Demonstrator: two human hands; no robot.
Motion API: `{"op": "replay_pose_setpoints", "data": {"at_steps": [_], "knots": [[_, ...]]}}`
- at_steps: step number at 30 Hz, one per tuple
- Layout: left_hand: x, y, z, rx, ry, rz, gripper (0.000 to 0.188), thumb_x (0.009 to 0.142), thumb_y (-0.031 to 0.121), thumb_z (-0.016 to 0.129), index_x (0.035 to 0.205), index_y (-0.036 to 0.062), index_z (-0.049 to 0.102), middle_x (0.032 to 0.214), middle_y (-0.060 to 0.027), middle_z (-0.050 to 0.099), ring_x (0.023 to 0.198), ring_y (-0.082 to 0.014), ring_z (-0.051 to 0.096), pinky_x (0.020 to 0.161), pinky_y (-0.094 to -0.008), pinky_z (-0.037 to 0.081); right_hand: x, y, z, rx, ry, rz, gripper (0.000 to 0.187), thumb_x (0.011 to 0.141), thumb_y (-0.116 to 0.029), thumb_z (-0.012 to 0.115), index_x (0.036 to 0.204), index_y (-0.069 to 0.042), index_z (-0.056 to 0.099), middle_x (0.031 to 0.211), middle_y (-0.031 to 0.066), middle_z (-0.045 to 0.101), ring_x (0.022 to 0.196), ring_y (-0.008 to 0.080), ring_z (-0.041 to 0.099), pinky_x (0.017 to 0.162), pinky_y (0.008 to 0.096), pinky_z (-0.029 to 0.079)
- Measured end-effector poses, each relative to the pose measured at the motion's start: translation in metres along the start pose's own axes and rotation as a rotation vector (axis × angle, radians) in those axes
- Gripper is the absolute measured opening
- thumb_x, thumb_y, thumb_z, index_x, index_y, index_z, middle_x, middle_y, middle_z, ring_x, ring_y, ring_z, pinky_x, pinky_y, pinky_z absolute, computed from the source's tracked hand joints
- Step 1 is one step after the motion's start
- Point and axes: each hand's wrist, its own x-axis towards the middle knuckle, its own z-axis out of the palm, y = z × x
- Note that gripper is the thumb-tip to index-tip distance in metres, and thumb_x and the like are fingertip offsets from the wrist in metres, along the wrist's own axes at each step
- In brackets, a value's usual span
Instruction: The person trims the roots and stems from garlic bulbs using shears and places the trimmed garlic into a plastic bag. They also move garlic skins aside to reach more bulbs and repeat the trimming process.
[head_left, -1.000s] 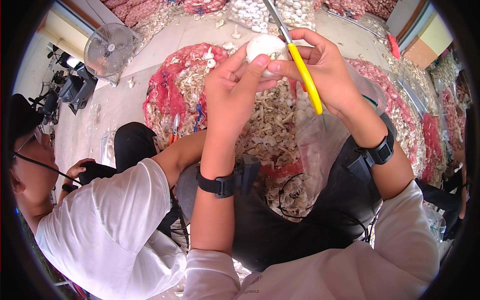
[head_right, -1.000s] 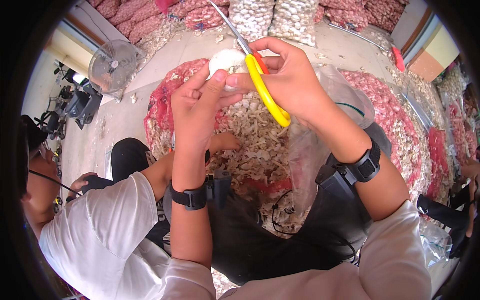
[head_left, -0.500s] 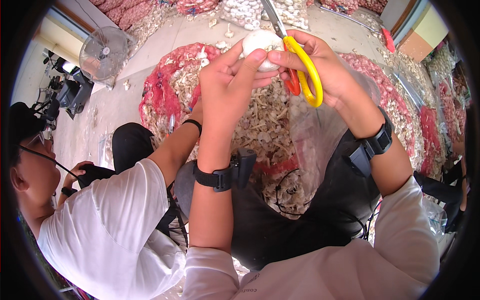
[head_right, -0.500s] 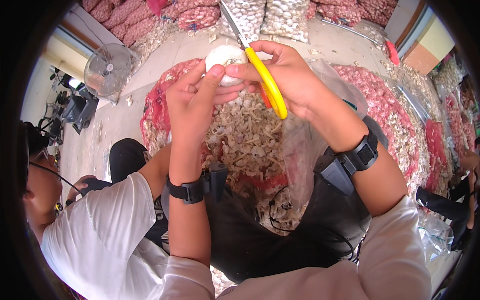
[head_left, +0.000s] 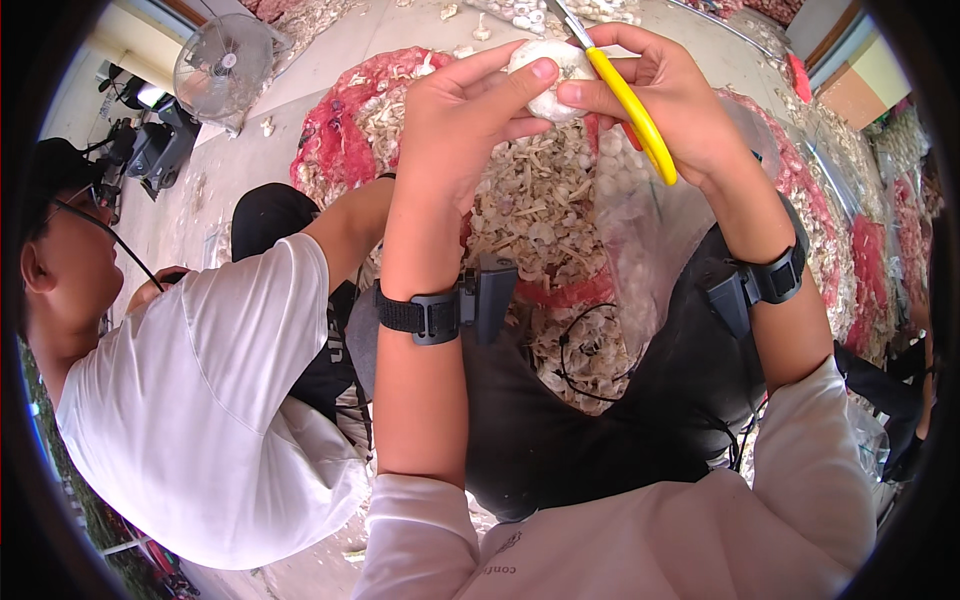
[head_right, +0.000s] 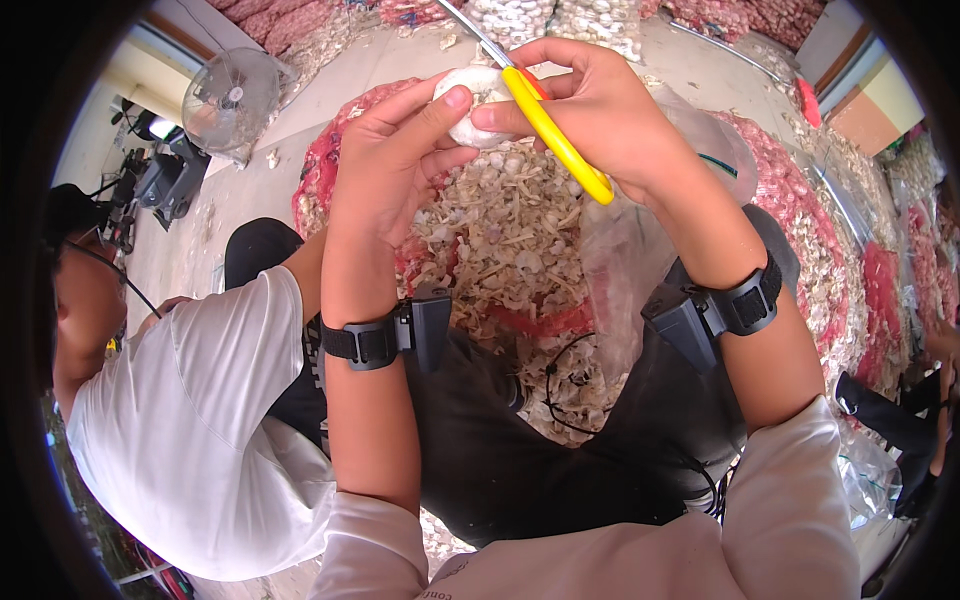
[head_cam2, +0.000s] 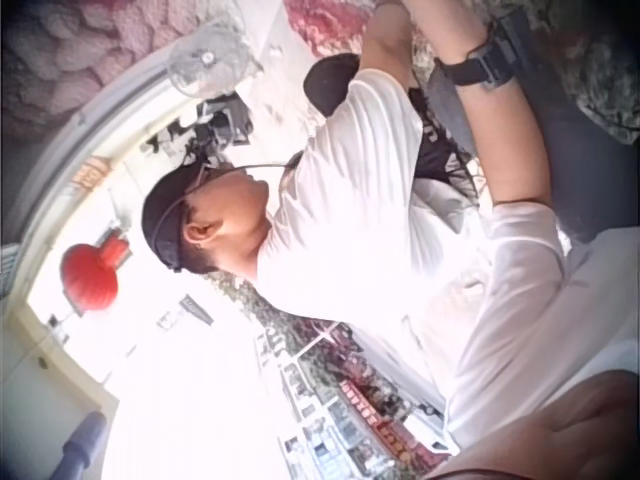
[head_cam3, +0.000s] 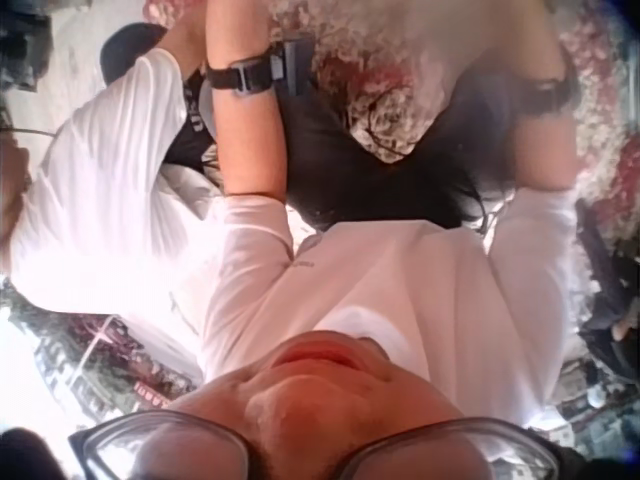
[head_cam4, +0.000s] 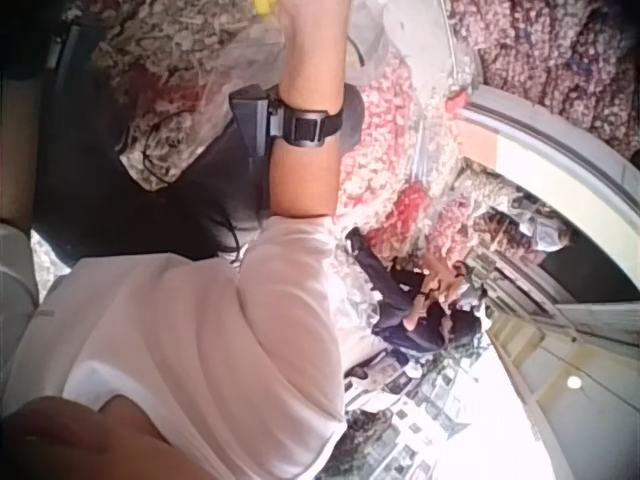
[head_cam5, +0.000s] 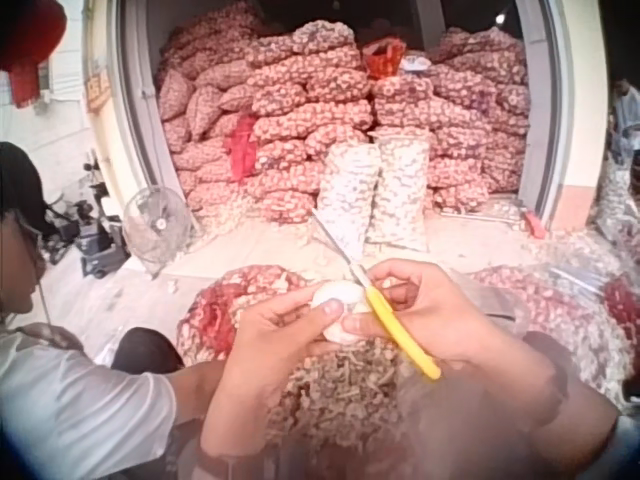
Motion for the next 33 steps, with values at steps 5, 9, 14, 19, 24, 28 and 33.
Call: {"op": "replay_pose_setpoints", "data": {"at_steps": [5,9,14,19,24,28,33], "knots": [[-0.007,0.000,0.003,-0.094,0.109,0.063,0.042,0.085,0.014,0.073,0.119,-0.0076,0.060,0.097,-0.0118,0.069,0.079,-0.0155,0.068,0.067,-0.0270,0.060,-0.004,-0.006,0.017,0.099,0.103,-0.022,0.038,0.079,-0.013,0.079,0.110,-0.005,0.059,0.076,0.0025,0.063,0.057,0.0065,0.058,0.047,0.0184,0.046],[0.004,-0.003,0.005,-0.236,0.148,0.048,0.033,0.090,0.013,0.067,0.115,-0.0070,0.062,0.096,-0.0115,0.068,0.076,-0.0144,0.067,0.066,-0.0260,0.060,0.002,-0.006,0.008,0.229,0.126,-0.011,0.033,0.083,-0.017,0.076,0.109,-0.006,0.059,0.078,0.0025,0.062,0.058,0.0077,0.058,0.047,0.0206,0.046],[0.019,-0.004,0.012,-0.324,0.181,0.120,0.025,0.092,0.011,0.064,0.111,-0.0063,0.064,0.094,-0.0105,0.068,0.073,-0.0129,0.066,0.064,-0.0240,0.060,0.013,-0.008,-0.006,0.410,0.103,0.003,0.044,0.078,-0.022,0.081,0.109,-0.001,0.059,0.083,0.0068,0.065,0.068,0.0110,0.063,0.061,0.0216,0.051],[0.030,-0.009,-0.007,-0.041,0.238,0.123,0.029,0.090,0.014,0.068,0.110,-0.0063,0.065,0.096,-0.0115,0.069,0.072,-0.0142,0.066,0.058,-0.0233,0.055,0.024,-0.004,-0.006,0.508,0.075,0.131,0.030,0.078,-0.021,0.080,0.096,-0.004,0.062,0.078,0.0055,0.063,0.062,0.0112,0.059,0.058,0.0215,0.050],[0.038,-0.019,-0.041,0.678,0.165,0.069,0.042,0.087,0.020,0.072,0.119,-0.0055,0.060,0.102,-0.0128,0.068,0.083,-0.0153,0.066,0.069,-0.0268,0.056,0.035,0.007,-0.008,0.416,0.127,0.209,0.029,0.076,-0.019,0.081,0.092,-0.005,0.061,0.074,0.0041,0.063,0.061,0.0105,0.059,0.055,0.0210,0.048],[0.037,-0.008,-0.033,0.020,-0.051,-0.106,0.051,0.087,0.022,0.072,0.127,-0.0038,0.055,0.106,-0.0140,0.067,0.095,-0.0158,0.064,0.079,-0.0290,0.055,0.039,0.007,-0.003,0.137,0.106,0.120,0.046,0.076,-0.014,0.082,0.112,-0.001,0.057,0.079,0.0048,0.065,0.063,0.0059,0.057,0.053,0.0193,0.043],[0.043,-0.020,-0.013,-0.081,0.032,-0.053,0.044,0.087,0.014,0.072,0.123,-0.0047,0.056,0.107,-0.0154,0.067,0.093,-0.0162,0.066,0.075,-0.0281,0.058,0.046,0.012,0.007,0.098,0.187,0.033,0.039,0.081,-0.017,0.078,0.109,-0.002,0.057,0.075,0.0033,0.061,0.056,0.0079,0.058,0.042,0.0207,0.046]]}}
